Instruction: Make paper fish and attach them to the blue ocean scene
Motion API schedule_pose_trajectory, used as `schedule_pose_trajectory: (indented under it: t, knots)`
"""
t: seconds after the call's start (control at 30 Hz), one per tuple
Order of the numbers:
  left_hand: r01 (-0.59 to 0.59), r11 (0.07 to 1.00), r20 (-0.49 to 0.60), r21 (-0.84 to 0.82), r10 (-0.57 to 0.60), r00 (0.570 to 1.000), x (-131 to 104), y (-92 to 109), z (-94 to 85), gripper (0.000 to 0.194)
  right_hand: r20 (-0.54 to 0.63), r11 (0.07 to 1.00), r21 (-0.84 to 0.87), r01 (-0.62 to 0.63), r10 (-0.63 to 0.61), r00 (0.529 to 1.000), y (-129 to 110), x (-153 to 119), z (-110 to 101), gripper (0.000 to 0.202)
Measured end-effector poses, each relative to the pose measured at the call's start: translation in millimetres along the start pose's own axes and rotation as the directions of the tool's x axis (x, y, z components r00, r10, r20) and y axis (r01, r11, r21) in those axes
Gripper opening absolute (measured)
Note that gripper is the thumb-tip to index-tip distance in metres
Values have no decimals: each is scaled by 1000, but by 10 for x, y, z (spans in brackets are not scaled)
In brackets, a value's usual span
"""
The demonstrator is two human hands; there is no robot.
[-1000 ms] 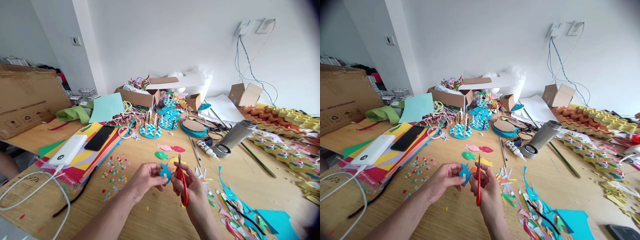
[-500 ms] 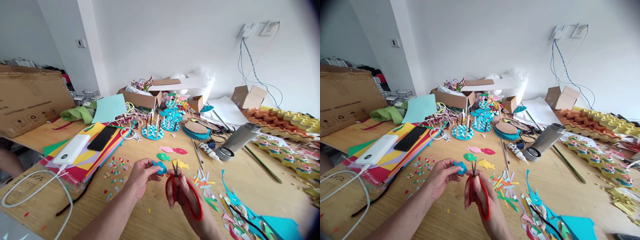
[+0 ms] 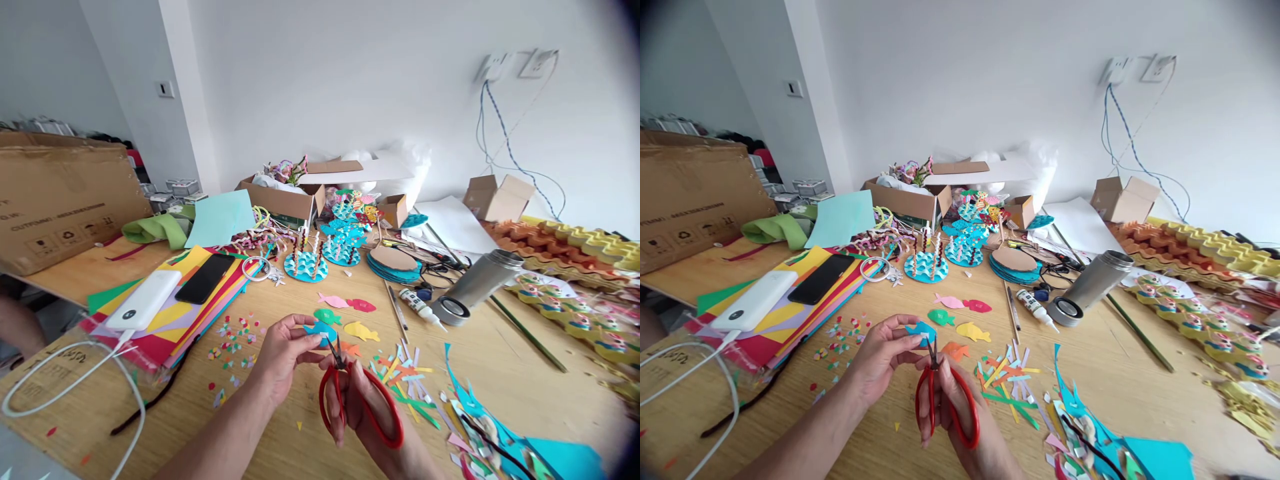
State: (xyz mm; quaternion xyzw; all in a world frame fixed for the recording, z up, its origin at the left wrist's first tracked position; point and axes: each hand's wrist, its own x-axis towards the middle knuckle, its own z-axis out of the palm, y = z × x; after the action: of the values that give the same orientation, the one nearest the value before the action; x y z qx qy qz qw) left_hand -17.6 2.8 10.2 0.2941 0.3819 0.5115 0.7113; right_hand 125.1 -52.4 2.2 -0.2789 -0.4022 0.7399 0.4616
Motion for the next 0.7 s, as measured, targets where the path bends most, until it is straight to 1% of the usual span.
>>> schedule_pose_trajectory:
  t: [0.1,0.3,0.53,0.7]
  knots:
    - [12,1000,7,-3,-12,1000,-7,8,5,42,4,1000,10,4,-4,1000,5,-1,-3,37]
    - [35,997,24,-66,-34,999,-5,-1,6,37,-2,998,55,-6,6,1000,17,-6,-14,39]
    - [64,993,21,-101,-62,998,-9,-6,5,34,-12,998,59,-13,14,1000,0,1,18,39]
    - [5,994,-14,-105,-6,1000,-7,-23,16,32,8,994,110,-12,11,1000,26,1,18,39]
